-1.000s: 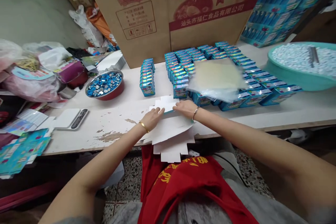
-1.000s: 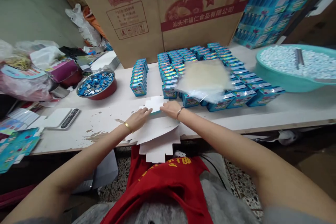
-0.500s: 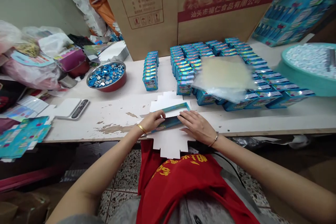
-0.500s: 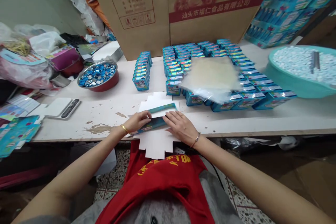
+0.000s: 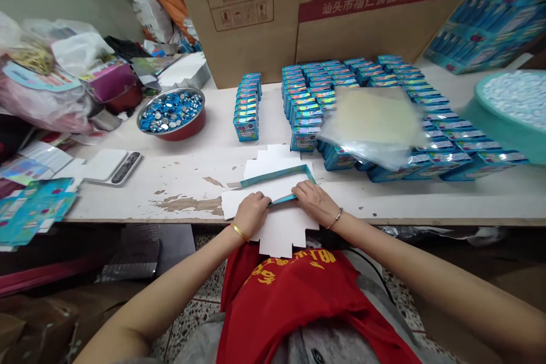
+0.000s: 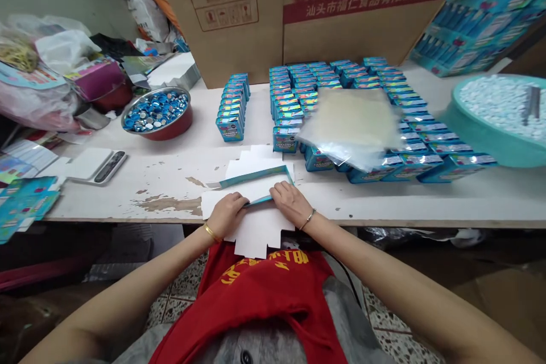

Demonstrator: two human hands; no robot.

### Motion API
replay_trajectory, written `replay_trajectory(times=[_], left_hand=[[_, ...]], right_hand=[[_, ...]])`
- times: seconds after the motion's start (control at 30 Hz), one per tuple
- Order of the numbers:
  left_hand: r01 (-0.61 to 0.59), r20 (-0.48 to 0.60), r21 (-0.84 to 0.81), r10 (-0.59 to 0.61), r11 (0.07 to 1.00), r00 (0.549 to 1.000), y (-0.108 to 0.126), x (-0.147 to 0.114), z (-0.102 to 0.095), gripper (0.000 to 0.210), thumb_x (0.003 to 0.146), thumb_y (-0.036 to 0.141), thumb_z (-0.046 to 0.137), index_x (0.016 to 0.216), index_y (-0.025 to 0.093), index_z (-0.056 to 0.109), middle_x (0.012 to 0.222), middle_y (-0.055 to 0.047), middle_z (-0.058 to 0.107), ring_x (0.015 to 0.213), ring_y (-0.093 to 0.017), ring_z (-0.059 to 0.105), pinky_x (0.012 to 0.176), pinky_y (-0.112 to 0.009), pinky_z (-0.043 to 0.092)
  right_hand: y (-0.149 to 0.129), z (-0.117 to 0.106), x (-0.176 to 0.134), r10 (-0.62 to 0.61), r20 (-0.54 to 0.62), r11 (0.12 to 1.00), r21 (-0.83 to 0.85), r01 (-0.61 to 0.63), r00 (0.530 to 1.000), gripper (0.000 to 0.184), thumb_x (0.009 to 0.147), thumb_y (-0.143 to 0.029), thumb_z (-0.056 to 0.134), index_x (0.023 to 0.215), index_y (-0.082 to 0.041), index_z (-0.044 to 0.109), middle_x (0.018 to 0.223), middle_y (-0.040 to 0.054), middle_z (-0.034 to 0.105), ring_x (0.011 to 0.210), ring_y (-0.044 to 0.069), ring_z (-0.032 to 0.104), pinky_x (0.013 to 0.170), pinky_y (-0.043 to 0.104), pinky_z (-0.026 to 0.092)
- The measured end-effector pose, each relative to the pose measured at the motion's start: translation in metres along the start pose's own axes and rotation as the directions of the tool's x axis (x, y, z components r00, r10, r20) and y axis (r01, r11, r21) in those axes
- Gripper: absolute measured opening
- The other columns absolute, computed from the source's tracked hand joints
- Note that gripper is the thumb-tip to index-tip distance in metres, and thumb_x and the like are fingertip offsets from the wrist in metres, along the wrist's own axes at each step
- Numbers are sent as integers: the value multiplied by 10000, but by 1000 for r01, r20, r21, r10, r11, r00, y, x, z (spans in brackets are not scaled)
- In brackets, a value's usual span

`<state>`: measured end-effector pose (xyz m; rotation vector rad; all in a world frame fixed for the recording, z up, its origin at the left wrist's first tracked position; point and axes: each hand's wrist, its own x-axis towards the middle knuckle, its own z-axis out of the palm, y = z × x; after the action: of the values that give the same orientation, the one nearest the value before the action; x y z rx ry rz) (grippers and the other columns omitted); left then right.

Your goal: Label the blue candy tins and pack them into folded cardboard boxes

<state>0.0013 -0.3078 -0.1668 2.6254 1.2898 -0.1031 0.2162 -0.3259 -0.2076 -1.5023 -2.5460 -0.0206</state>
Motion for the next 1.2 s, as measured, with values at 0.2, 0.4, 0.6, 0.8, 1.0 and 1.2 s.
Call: replay_trajectory(times=[0.2,0.4,0.6,0.8,1.0,1.2], left_hand=[[23,70,-369,3,929,998,-24,16,-9,194,815,252,577,993,174,581,890,-28,661,811,-162,592,734,-272,440],[-39,200,-538,173,842,964,-43,36,-16,176,834,280,512,939,165,595,768,6,629,685,-117,547,634,-223,409],[45,249,-387,57,921,967,-24,39,-20,172,798,202,490,887,148,627,776,-25,643,689,-136,543,640,-241,406],[113,275,-550,52,828,960,-24,33,-14,240,841,252,438,969,146,611,786,-11,642,676,-124,558,623,-226,436],[121,199,-325,-57,938,978,-7,25,-12,318,869,206,434,1165,163,542,892,-53,668,849,-197,614,778,-307,459],[47,-52,-393,-73,919,996,9,11,-17,413,846,250,553,1237,163,454,1111,-88,596,871,-165,612,788,-296,491]], right_hand=[[7,-18,19,33,241,997,64,-50,970,220,904,-299,540,903,-97,628,935,131,603,923,239,526,787,312,382],[13,-31,38,17,474,990,115,-81,881,316,930,-370,485,908,-110,664,957,128,646,919,213,579,755,270,381],[18,-36,50,-39,590,987,151,-63,807,336,912,-401,496,892,-135,700,966,121,668,925,220,594,749,271,399],[16,-36,43,-13,531,993,106,-51,847,341,902,-399,515,877,-113,697,959,142,656,931,239,588,740,291,405],[19,-31,33,-74,380,987,158,14,922,262,882,-363,563,890,-116,649,903,110,647,866,213,567,714,286,361],[21,-47,37,-154,179,987,64,145,972,241,859,-326,586,990,-128,629,1045,141,609,1019,271,511,830,360,329]])
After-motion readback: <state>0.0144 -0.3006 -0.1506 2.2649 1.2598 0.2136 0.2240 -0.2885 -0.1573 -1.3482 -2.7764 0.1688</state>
